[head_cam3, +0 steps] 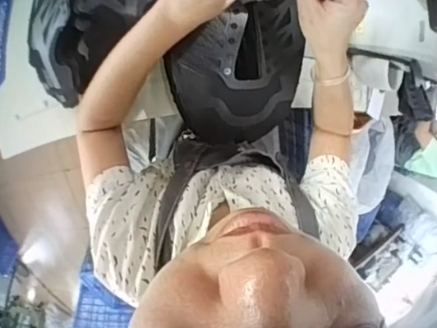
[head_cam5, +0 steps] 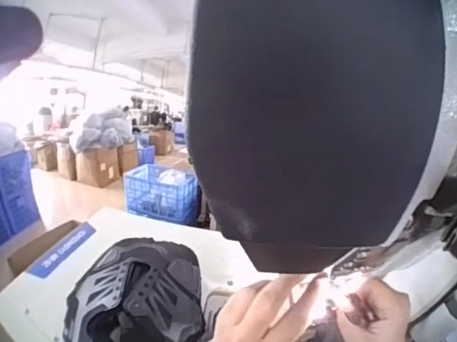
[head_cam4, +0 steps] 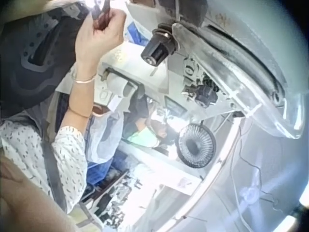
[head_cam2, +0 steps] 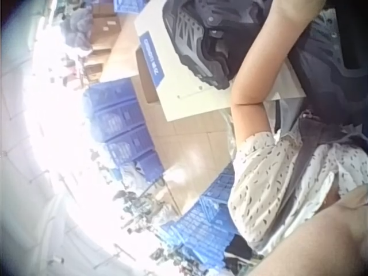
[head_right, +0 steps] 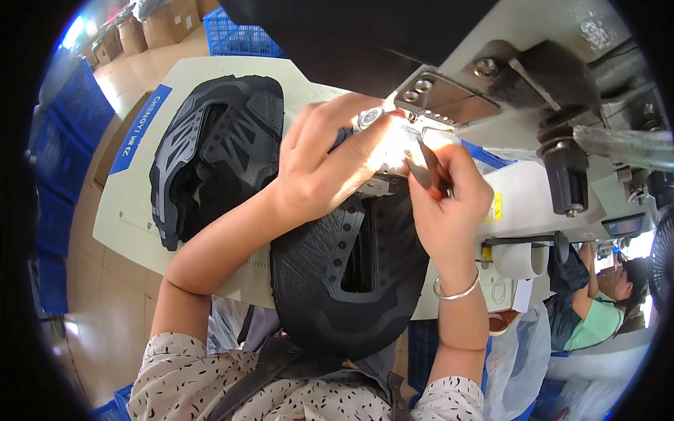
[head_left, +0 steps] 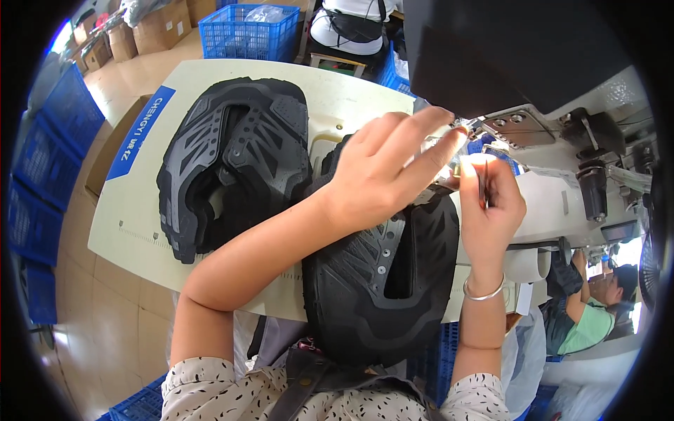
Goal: The worker is using a sewing machine to stitch together black shoe components, including trimming excess material with scissors.
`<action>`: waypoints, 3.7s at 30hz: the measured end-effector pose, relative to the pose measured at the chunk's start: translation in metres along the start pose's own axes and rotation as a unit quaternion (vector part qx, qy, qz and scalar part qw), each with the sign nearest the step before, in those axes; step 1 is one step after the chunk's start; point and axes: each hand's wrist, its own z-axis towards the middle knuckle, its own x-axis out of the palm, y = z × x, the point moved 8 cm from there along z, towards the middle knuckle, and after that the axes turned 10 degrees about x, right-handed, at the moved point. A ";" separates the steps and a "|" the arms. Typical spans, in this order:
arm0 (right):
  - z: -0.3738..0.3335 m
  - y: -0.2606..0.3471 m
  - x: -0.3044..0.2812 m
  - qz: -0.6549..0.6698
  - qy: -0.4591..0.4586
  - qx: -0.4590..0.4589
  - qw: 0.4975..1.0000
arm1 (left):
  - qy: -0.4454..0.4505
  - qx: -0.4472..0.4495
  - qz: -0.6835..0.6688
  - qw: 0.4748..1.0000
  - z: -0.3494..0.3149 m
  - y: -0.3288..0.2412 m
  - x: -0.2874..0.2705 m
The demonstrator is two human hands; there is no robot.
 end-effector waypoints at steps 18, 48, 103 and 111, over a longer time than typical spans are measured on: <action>-0.115 -0.109 -0.059 -0.143 0.074 0.140 0.977 | 0.099 -0.401 -0.223 0.883 -0.014 0.010 -0.044; -0.130 -0.024 -0.046 -0.076 -0.004 0.085 0.993 | 0.353 -0.374 -0.057 0.856 -0.068 -0.083 -0.052; -0.043 -0.012 -0.072 0.113 -0.172 -0.021 0.978 | -0.076 -0.665 -0.381 0.638 -0.060 -0.020 -0.015; 0.006 -0.021 -0.037 -0.063 -0.002 -0.144 0.988 | -0.118 -0.667 -0.416 0.607 -0.061 -0.024 -0.010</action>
